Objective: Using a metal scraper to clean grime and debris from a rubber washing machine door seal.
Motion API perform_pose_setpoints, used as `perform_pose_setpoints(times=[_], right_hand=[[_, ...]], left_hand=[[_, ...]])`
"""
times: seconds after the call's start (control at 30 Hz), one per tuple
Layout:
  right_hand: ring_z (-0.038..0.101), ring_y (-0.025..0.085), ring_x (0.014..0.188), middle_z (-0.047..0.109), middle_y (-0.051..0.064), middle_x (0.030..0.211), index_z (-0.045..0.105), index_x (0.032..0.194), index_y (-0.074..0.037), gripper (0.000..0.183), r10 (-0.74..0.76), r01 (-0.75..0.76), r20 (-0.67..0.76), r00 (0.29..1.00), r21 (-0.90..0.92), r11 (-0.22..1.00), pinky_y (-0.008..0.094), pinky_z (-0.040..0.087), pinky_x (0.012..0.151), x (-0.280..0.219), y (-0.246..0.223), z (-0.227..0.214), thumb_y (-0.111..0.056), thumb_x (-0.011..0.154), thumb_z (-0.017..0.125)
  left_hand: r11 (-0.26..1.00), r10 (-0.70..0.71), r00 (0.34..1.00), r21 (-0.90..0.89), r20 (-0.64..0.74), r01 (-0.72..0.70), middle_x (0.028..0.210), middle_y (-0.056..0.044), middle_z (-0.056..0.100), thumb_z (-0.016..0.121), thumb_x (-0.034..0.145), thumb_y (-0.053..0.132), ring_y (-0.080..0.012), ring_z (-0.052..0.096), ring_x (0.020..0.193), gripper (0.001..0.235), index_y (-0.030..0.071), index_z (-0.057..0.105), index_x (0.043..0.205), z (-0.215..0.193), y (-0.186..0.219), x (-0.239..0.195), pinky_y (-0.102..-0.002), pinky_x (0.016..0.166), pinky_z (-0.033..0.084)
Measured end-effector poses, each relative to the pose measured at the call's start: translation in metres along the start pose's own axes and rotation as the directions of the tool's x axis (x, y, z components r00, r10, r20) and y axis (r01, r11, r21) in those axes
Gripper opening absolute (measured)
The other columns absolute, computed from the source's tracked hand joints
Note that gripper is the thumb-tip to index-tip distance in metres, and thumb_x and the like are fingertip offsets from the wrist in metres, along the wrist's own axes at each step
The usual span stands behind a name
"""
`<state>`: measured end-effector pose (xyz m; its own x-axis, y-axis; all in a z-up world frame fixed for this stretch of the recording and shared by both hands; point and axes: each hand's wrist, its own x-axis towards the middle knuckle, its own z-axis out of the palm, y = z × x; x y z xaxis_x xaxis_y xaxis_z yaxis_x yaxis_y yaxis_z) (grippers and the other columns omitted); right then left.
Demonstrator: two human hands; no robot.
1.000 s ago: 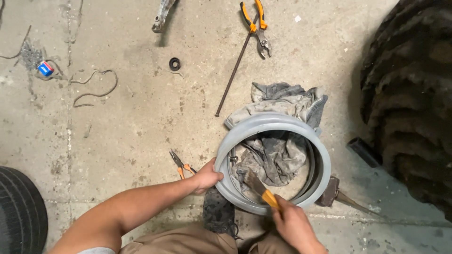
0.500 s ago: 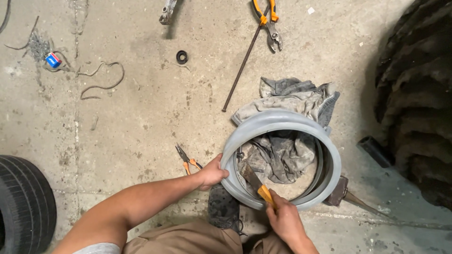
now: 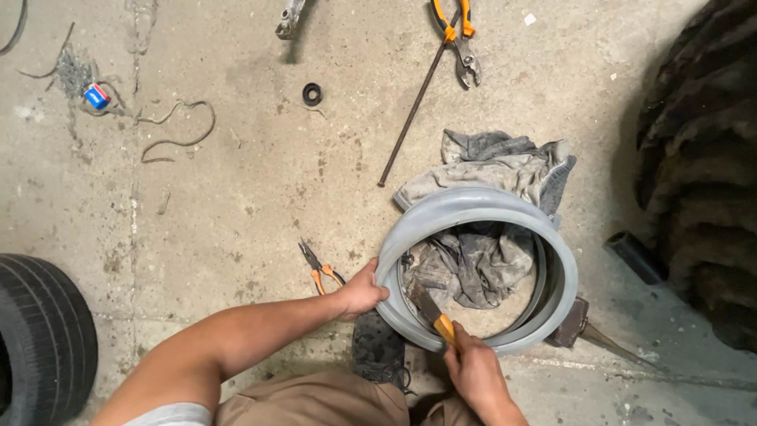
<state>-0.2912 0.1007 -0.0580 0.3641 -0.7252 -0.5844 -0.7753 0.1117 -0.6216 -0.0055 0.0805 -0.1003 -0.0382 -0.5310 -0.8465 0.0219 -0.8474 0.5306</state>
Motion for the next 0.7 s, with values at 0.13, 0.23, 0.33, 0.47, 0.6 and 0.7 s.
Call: perform_pose_setpoints(times=[0.13,0.23,0.33,0.47,0.6,0.7], right_hand=[[0.064,0.015,0.047,0.08,0.011,0.072,0.067,0.129,0.0,0.046,0.191,-0.193,0.032,0.981,0.198,0.961,0.027,0.054,0.047,0.003,-0.007,0.001,-0.01,0.084,0.07],[0.053,0.011,0.054,0.075,0.005,0.075,0.07,0.132,-0.005,0.044,0.334,-0.369,0.158,0.929,0.373,0.851,0.024,0.046,0.051,0.004,0.002,0.009,-0.012,0.089,0.068],[0.053,0.014,0.048,0.073,0.011,0.071,0.07,0.134,0.003,0.041,0.356,-0.44,0.269,0.895,0.672,0.597,0.025,0.039,0.045,0.003,0.014,0.012,-0.007,0.094,0.067],[0.052,0.014,0.049,0.074,0.011,0.07,0.072,0.131,0.001,0.041,0.361,-0.377,0.151,0.92,0.586,0.717,0.025,0.043,0.046,-0.007,0.017,0.008,-0.009,0.092,0.069],[0.046,0.011,0.049,0.072,0.008,0.071,0.074,0.126,0.004,0.038,0.342,-0.334,0.099,0.935,0.573,0.748,0.023,0.039,0.045,-0.017,0.032,0.008,-0.002,0.089,0.07],[0.054,0.014,0.055,0.076,0.012,0.077,0.073,0.128,0.004,0.039,0.356,-0.319,0.056,0.933,0.59,0.742,0.025,0.046,0.052,-0.017,0.049,-0.003,-0.003,0.089,0.071]], left_hand=[[0.998,-0.042,0.999,0.046,0.008,0.041,0.128,-0.021,0.062,0.05,0.081,-0.011,-0.0296,0.068,0.103,0.075,0.001,0.029,0.152,0.009,0.028,-0.014,-0.034,0.088,0.06],[0.992,-0.102,0.994,0.078,0.031,0.099,0.136,-0.023,0.056,0.05,0.084,-0.013,-0.0329,0.068,0.108,0.082,0.002,0.017,0.157,0.008,0.033,-0.016,-0.035,0.09,0.063],[0.989,-0.092,0.995,0.12,0.046,0.086,0.132,-0.021,0.056,0.055,0.086,-0.012,-0.019,0.061,0.069,0.086,0.005,0.015,0.16,0.007,0.033,-0.017,-0.024,0.055,0.053],[0.994,-0.072,0.996,0.086,0.048,0.068,0.131,-0.022,0.058,0.051,0.083,-0.014,-0.0302,0.069,0.098,0.082,0.002,0.019,0.157,0.006,0.033,-0.018,-0.032,0.083,0.062],[0.996,-0.049,0.997,0.074,0.051,0.046,0.131,-0.022,0.059,0.05,0.084,-0.012,-0.0311,0.069,0.104,0.077,0.003,0.023,0.154,0.007,0.027,-0.015,-0.035,0.088,0.062],[0.987,-0.051,0.999,0.151,0.018,0.048,0.131,-0.022,0.059,0.053,0.085,-0.01,-0.0326,0.069,0.106,0.077,0.003,0.023,0.154,0.008,0.029,-0.017,-0.036,0.09,0.062]])
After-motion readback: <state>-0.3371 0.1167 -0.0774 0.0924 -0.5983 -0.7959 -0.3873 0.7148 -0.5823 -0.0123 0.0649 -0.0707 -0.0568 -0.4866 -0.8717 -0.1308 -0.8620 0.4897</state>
